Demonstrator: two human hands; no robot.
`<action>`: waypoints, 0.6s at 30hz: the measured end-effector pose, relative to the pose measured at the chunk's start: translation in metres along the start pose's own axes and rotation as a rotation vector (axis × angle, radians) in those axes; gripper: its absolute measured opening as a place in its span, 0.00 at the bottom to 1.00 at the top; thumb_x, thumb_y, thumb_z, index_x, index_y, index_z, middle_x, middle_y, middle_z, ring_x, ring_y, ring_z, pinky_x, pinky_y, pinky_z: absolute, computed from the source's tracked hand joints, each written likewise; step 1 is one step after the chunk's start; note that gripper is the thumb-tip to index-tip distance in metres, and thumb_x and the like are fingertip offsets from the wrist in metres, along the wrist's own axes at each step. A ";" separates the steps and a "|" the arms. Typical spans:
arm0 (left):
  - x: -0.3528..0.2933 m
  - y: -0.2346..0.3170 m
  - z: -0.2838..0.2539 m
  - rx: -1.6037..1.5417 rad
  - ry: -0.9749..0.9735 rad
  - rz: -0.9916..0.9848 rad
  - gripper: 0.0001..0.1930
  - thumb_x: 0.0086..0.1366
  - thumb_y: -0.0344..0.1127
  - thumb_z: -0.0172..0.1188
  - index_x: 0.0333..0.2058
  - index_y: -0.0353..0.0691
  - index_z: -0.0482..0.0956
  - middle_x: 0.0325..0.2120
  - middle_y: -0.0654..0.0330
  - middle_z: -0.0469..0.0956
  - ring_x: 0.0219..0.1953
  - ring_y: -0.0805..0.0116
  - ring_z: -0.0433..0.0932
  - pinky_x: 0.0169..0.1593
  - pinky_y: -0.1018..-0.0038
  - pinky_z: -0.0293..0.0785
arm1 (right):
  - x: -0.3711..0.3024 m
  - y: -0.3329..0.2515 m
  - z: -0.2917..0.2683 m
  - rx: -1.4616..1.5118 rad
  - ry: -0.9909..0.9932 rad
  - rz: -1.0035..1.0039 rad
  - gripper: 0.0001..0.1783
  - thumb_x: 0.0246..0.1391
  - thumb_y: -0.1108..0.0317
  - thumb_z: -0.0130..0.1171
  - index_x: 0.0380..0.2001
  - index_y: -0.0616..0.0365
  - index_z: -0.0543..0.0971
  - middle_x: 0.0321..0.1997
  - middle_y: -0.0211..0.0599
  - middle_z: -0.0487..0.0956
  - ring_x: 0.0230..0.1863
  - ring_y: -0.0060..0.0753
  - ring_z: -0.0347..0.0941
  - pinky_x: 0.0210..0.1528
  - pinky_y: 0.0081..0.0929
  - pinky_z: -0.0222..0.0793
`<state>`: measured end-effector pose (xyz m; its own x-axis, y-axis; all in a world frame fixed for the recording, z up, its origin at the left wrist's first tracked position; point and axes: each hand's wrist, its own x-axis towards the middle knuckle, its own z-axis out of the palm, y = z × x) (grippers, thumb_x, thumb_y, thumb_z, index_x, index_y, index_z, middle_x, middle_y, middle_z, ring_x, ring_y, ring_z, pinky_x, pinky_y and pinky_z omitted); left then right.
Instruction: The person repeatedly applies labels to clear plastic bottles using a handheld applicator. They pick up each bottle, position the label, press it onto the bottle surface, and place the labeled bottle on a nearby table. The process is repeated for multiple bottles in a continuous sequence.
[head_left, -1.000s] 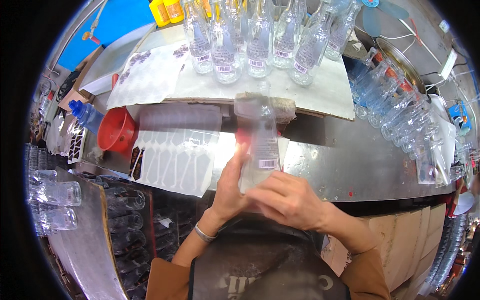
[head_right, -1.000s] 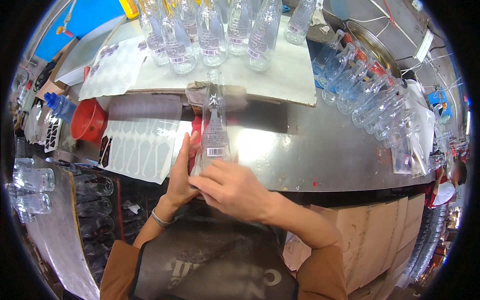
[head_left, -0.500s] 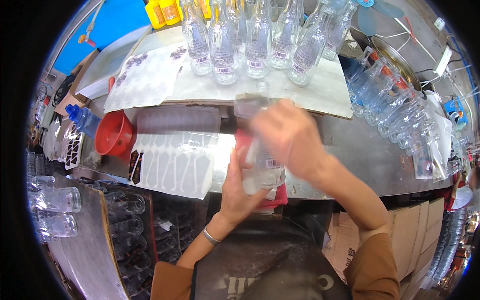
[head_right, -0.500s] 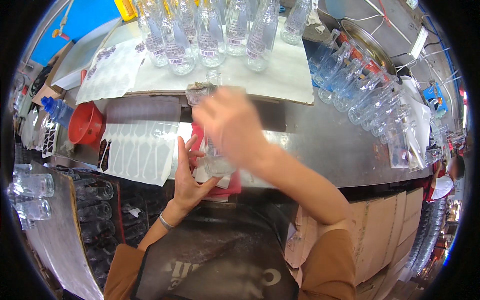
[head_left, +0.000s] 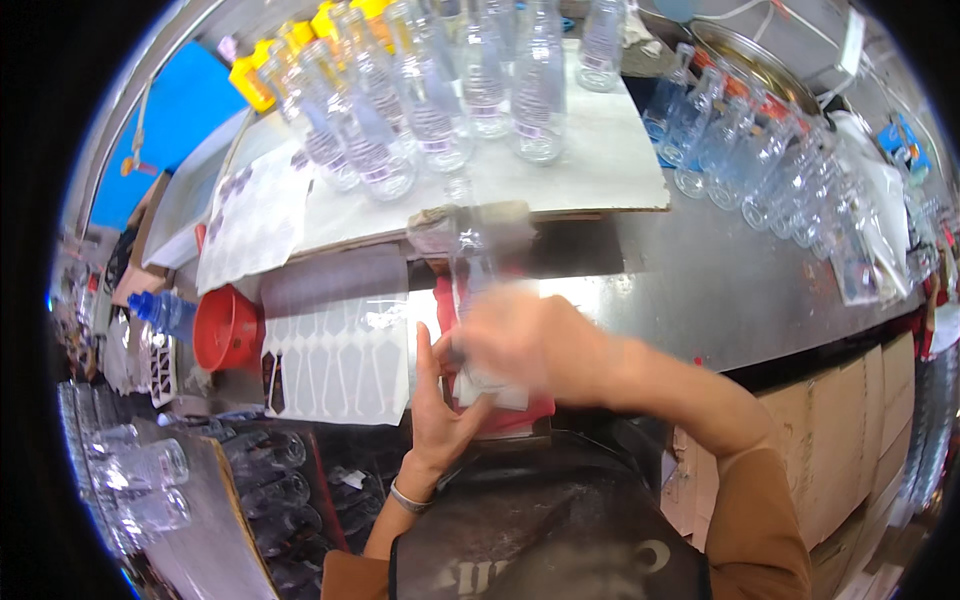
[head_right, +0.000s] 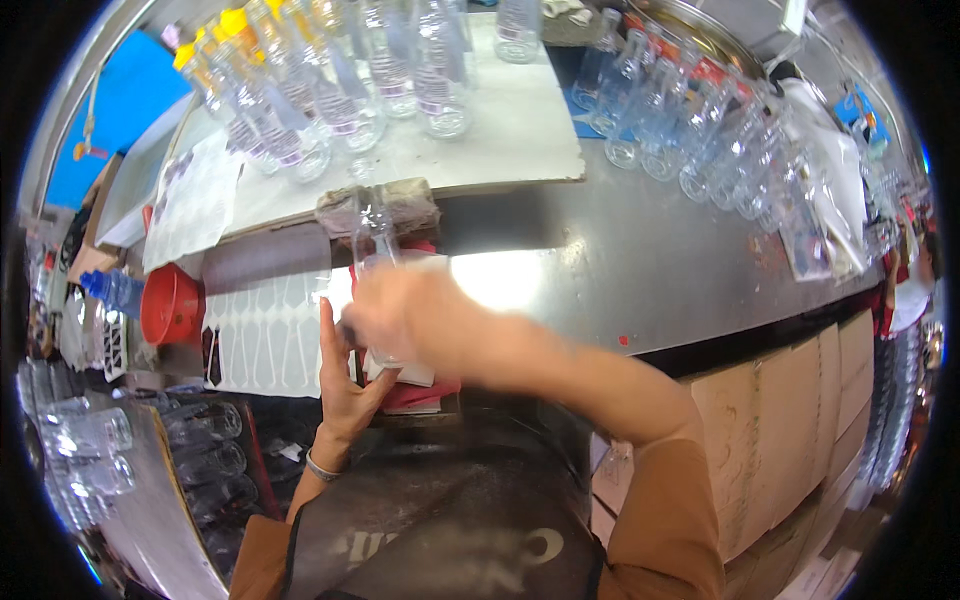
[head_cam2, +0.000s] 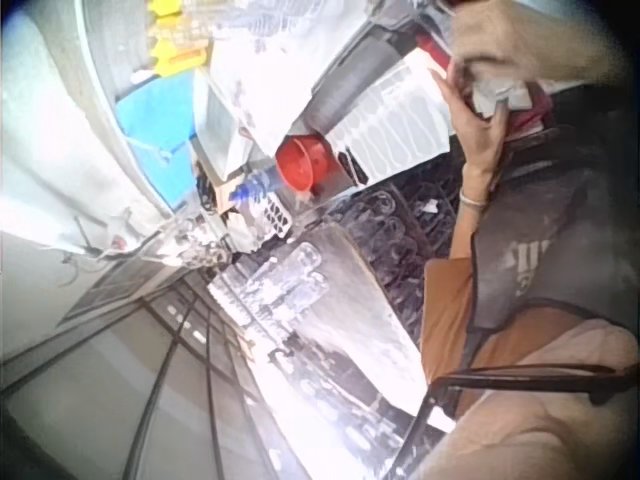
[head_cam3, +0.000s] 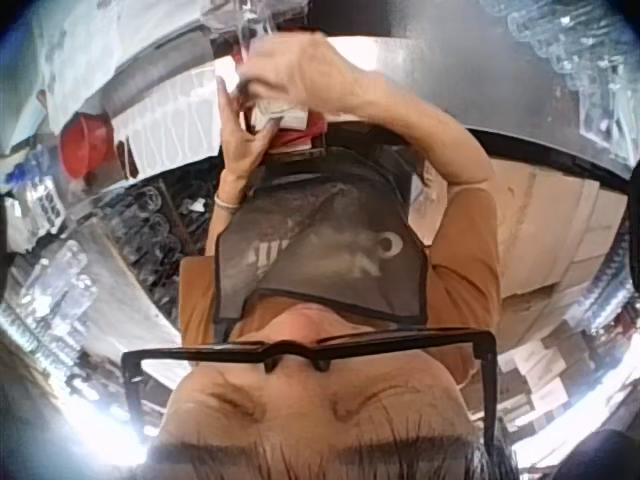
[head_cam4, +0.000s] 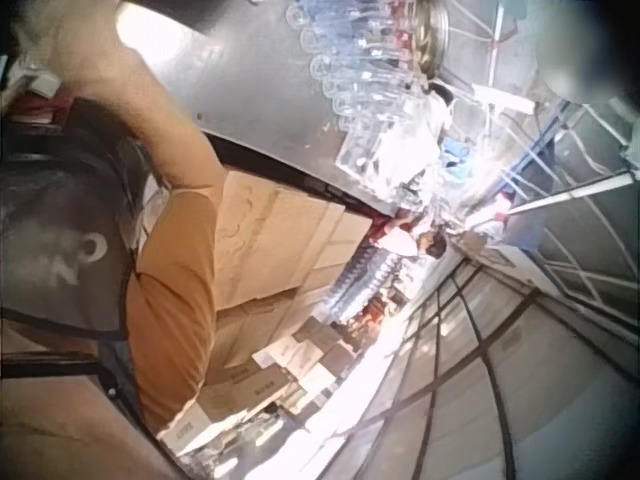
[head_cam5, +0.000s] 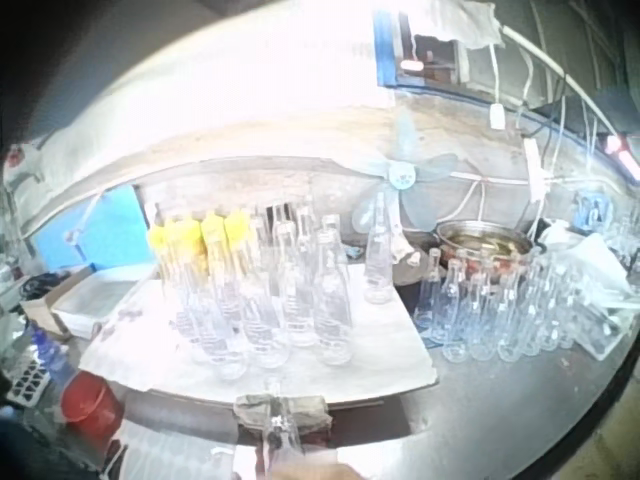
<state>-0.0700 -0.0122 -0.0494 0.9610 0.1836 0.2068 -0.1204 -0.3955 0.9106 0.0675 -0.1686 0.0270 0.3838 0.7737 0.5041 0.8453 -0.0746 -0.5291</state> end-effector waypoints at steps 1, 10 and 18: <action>-0.001 0.001 -0.002 0.004 0.007 -0.046 0.58 0.52 0.23 0.71 0.73 0.31 0.37 0.62 0.47 0.69 0.56 0.59 0.74 0.60 0.65 0.70 | 0.017 0.026 -0.002 -0.075 0.144 0.016 0.06 0.50 0.68 0.63 0.30 0.55 0.77 0.33 0.39 0.78 0.39 0.47 0.78 0.37 0.41 0.76; -0.001 -0.015 -0.007 -0.043 -0.025 -0.059 0.52 0.54 0.23 0.70 0.73 0.32 0.47 0.61 0.45 0.71 0.58 0.59 0.75 0.60 0.66 0.71 | -0.048 0.001 -0.003 0.304 0.030 0.019 0.12 0.47 0.73 0.65 0.37 0.56 0.79 0.41 0.41 0.80 0.39 0.46 0.78 0.44 0.40 0.77; -0.002 -0.017 -0.006 -0.067 -0.005 -0.078 0.52 0.54 0.23 0.70 0.73 0.32 0.48 0.60 0.47 0.71 0.57 0.61 0.75 0.61 0.67 0.70 | -0.067 0.021 0.013 0.311 0.223 0.068 0.15 0.41 0.78 0.65 0.35 0.56 0.76 0.48 0.38 0.79 0.47 0.45 0.75 0.49 0.38 0.75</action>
<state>-0.0713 -0.0002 -0.0631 0.9693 0.2069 0.1329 -0.0617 -0.3188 0.9458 0.0547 -0.2136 -0.0269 0.5356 0.6155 0.5782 0.6751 0.0993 -0.7310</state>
